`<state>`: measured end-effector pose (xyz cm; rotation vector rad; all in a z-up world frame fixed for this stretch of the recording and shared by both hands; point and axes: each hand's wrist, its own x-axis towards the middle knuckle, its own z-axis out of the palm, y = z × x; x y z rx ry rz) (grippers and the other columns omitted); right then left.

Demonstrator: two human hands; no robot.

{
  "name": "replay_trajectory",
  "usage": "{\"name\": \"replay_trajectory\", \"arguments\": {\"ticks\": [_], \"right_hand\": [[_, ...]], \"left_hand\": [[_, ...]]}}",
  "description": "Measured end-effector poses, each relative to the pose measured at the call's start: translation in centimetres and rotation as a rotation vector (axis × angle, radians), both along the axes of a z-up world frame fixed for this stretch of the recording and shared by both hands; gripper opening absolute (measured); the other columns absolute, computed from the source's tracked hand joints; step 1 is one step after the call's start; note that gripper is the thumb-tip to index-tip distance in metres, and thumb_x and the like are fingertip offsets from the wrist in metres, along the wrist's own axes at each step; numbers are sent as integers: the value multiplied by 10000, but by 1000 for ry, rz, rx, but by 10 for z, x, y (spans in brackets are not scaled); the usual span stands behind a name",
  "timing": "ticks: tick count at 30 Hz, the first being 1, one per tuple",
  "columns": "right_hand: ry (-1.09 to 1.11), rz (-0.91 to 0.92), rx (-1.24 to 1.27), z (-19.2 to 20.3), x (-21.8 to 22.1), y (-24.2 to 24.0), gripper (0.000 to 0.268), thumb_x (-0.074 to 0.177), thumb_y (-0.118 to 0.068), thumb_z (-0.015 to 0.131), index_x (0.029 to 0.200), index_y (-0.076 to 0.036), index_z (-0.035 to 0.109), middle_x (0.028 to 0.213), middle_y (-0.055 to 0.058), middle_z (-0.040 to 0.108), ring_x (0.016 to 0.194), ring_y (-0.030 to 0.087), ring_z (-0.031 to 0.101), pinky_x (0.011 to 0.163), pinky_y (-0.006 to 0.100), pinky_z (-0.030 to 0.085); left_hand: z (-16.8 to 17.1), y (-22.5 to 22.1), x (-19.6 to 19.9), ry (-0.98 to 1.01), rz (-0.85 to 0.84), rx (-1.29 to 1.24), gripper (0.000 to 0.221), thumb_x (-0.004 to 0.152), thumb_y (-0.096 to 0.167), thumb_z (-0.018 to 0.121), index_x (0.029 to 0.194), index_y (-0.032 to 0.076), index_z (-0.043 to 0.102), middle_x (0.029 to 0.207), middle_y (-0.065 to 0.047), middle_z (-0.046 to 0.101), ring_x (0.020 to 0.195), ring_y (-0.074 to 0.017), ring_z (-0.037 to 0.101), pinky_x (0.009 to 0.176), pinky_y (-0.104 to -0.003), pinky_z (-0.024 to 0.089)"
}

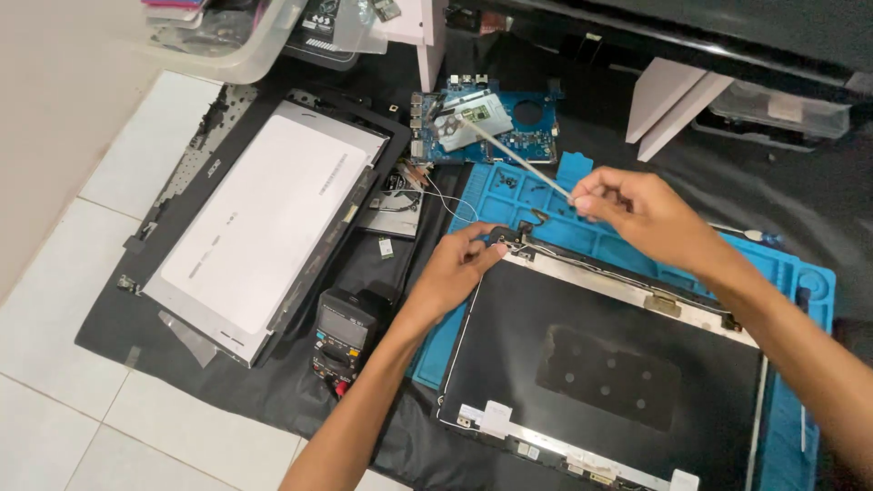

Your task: The person works on a disassembled laptop screen assembly on a blue repair mat, prying and peeling the bezel frame by hand, repositioning the panel, and using a screwdriver to unscrew and adjust hinge and bracket components. They lift and flip the screen panel and continue working on the hinge area with the screwdriver.

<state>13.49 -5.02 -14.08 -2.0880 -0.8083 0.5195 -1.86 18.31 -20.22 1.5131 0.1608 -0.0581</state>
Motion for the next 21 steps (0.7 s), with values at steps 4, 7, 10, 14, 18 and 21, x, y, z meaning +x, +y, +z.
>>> {"name": "replay_trajectory", "arguments": {"ticks": [4, 7, 10, 14, 18, 21], "right_hand": [[204, -142, -57, 46, -45, -28, 250, 955, -270, 647, 1061, -57, 721, 894, 10, 717, 865, 86, 649, 794, 245, 521], [360, -324, -165, 41, -71, -71, 233, 935, -225, 647, 1053, -46, 736, 838, 104, 672, 852, 176, 604, 829, 328, 472], [506, -264, 83, 2, -93, -135, 222, 951, -165, 582, 1012, 23, 682, 891, 115, 673, 840, 203, 637, 778, 397, 526], [820, -201, 388, -49, -139, -200, 219, 1052, -65, 581, 1186, 100, 633, 873, 160, 556, 777, 264, 568, 759, 483, 576], [914, -238, 281, -41, -169, -190, 290, 1032, -87, 600, 1245, 102, 658, 953, 133, 540, 788, 258, 549, 701, 477, 547], [930, -251, -75, -21, -175, -155, 207, 1011, -159, 674, 1144, -12, 616, 929, 125, 555, 801, 237, 610, 769, 444, 610]], "left_hand": [[5, 0, 1, 16, -40, -151, 269, 988, 137, 645, 1228, 15, 648, 811, 17, 702, 724, -12, 576, 623, -185, 447], [12, -1, -4, 6, -41, -214, 227, 1003, 130, 662, 1195, 9, 650, 897, -24, 737, 807, -23, 628, 703, -186, 485], [24, -3, -3, -30, -22, -214, 190, 992, 117, 687, 1141, 5, 649, 958, -41, 745, 855, -31, 642, 759, -194, 499], [25, -4, -4, -19, 21, -240, 111, 962, 90, 694, 1029, 32, 628, 972, -56, 762, 864, -37, 654, 769, -198, 502], [5, -1, -3, -15, 65, -302, 86, 956, 40, 696, 937, 40, 611, 913, -65, 741, 843, -46, 644, 761, -200, 488], [-4, 1, -2, 5, 88, -299, 110, 936, 14, 703, 903, 42, 602, 858, -54, 717, 792, -49, 615, 719, -208, 464]]}}
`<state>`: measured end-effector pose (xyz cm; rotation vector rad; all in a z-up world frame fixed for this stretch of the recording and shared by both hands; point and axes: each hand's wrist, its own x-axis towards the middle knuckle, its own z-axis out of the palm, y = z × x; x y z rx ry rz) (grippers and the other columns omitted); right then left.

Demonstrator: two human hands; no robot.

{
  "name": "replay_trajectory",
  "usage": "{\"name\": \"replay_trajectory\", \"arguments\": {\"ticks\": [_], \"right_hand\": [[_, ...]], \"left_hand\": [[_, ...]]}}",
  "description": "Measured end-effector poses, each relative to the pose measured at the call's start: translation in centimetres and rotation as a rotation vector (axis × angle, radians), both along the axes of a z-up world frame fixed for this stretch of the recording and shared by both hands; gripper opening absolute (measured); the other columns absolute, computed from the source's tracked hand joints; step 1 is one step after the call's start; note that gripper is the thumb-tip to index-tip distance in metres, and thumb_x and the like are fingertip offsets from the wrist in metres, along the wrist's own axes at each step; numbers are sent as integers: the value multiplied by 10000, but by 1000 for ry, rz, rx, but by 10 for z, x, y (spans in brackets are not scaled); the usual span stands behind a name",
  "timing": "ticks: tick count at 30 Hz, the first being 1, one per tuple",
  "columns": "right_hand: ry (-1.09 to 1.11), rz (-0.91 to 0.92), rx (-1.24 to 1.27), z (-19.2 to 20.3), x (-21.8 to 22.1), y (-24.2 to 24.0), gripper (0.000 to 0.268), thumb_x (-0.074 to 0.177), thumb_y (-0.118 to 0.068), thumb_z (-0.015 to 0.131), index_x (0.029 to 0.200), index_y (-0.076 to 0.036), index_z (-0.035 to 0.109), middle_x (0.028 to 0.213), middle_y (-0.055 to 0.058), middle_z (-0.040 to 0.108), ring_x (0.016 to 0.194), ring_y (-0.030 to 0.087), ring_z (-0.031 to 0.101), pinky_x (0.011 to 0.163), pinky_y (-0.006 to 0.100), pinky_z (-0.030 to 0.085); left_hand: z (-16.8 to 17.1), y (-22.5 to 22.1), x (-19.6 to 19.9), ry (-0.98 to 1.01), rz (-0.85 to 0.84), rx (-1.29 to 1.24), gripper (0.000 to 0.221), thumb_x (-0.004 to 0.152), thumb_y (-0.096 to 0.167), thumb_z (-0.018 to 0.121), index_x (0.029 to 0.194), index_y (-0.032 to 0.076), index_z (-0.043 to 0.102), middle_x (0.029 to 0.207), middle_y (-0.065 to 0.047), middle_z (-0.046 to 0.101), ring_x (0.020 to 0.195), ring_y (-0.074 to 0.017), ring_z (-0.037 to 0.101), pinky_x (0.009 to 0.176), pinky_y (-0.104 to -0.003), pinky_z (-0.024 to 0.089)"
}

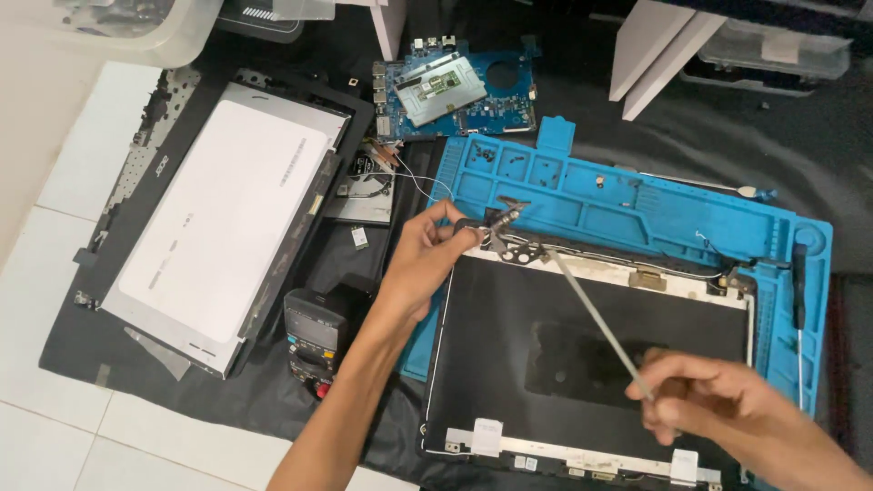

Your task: The person works on a disassembled laptop screen assembly on a blue repair mat, prying and peeling the bezel frame by hand, repositioning the panel, and using a screwdriver to unscrew and adjust hinge and bracket components. They lift and flip the screen panel and continue working on the hinge area with the screwdriver.

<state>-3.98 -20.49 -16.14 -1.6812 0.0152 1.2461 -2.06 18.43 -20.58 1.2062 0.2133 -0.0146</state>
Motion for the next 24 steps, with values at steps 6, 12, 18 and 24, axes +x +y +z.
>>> {"name": "replay_trajectory", "arguments": {"ticks": [6, 12, 18, 24], "right_hand": [[35, 2, 67, 10, -3, 31, 229, 952, -156, 746, 1099, -17, 638, 941, 117, 656, 861, 222, 692, 778, 390, 617], [113, 43, 89, 25, -6, 65, 234, 890, -83, 787, 1078, -13, 666, 848, 125, 720, 819, 188, 683, 739, 358, 589], [143, 9, 183, 42, -12, 109, 214, 811, -72, 790, 969, 2, 666, 775, 97, 683, 707, 185, 761, 686, 351, 612], [298, -55, 360, 43, -28, 135, 205, 862, -92, 777, 926, 29, 625, 874, 109, 687, 756, 190, 755, 729, 342, 649]], "left_hand": [[5, 0, 0, 4, -14, 42, 137, 921, 19, 723, 881, 45, 595, 853, -55, 727, 788, -42, 617, 707, -210, 475], [18, 3, 2, 128, -39, 52, 80, 934, 88, 715, 928, 53, 643, 843, -42, 750, 698, -26, 576, 607, -206, 406], [8, 8, 1, 184, -66, 97, 92, 962, 155, 701, 1002, 74, 687, 772, 29, 694, 606, -3, 484, 511, -211, 321], [6, 7, 2, 206, -77, 117, 117, 966, 171, 682, 1041, 82, 698, 754, 57, 672, 613, -7, 506, 520, -209, 340]]}}
